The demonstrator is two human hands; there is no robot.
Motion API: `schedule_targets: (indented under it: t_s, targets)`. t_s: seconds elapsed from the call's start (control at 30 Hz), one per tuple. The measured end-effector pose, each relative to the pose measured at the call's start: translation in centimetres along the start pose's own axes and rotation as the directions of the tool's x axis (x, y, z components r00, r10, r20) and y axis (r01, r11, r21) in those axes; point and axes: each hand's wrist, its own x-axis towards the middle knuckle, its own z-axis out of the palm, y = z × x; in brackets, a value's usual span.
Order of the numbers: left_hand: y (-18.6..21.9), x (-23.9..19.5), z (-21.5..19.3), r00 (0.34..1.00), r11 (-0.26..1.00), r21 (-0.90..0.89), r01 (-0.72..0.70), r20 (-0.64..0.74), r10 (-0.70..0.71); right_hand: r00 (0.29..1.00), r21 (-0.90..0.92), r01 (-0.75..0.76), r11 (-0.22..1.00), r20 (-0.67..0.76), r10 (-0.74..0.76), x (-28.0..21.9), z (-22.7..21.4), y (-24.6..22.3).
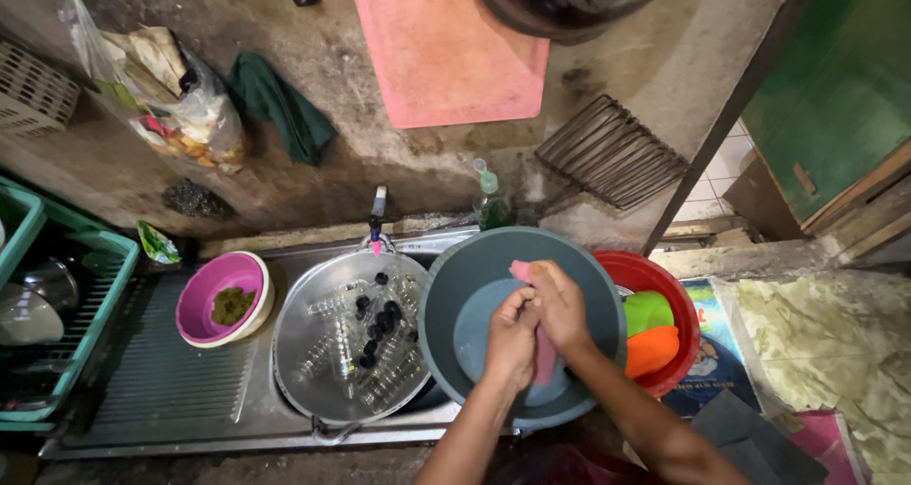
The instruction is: The person dries small glass bottles and jars using a pink cloth. They pick up each item from a metal tray, wipe it dry, and place it into a pink basin. The task is performed one item at a time in a repetitive manner.
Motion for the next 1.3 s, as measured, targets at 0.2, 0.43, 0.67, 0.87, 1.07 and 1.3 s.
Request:
schedule_targets:
  t_s: [0.2, 0.43, 0.67, 0.87, 1.07, 1.3]
  targets:
    - [0.8, 0.6, -1.1, 0.978, 0.978, -0.009, 0.209, 0.017, -0.209, 0.971, 0.187, 0.092, 0.978, 0.199, -0.130, 0.0, -0.7, 0.3]
    - [2.0, 0.6, -2.3, 0.969, 0.979, 0.037, 0.201, 0.141, -0.205, 0.987, 0.237, -0.150, 0.960, 0.086, 0.133, 0.9, -1.2, -0.8]
    - [5.2, 0.3, -3.8, 0.876, 0.915, -0.110, 0.388, 0.353, -0.329, 0.979, 0.010, -0.050, 0.999, 0.198, 0.047, 1.4, -1.5, -1.6]
    - [7.1, -0.2, -8.2, 0.930, 0.966, -0.045, 0.254, 0.287, -0.231, 0.959, 0.106, -0.269, 0.957, 0.122, 0.256, 0.4, 1.5, -2.3]
    - [7.2, 0.3, -18.7, 0.955, 0.974, 0.191, 0.121, -0.290, -0.062, 0.947, 0.242, -0.267, 0.933, 0.242, 0.209, 0.4, 5.0, -3.0]
    - [5.6, 0.7, -28.8, 0.804, 0.826, 0.563, 0.035, -0.507, 0.312, 0.934, 0.222, -0.285, 0.933, 0.283, 0.218, -0.3, 8.6, -2.1]
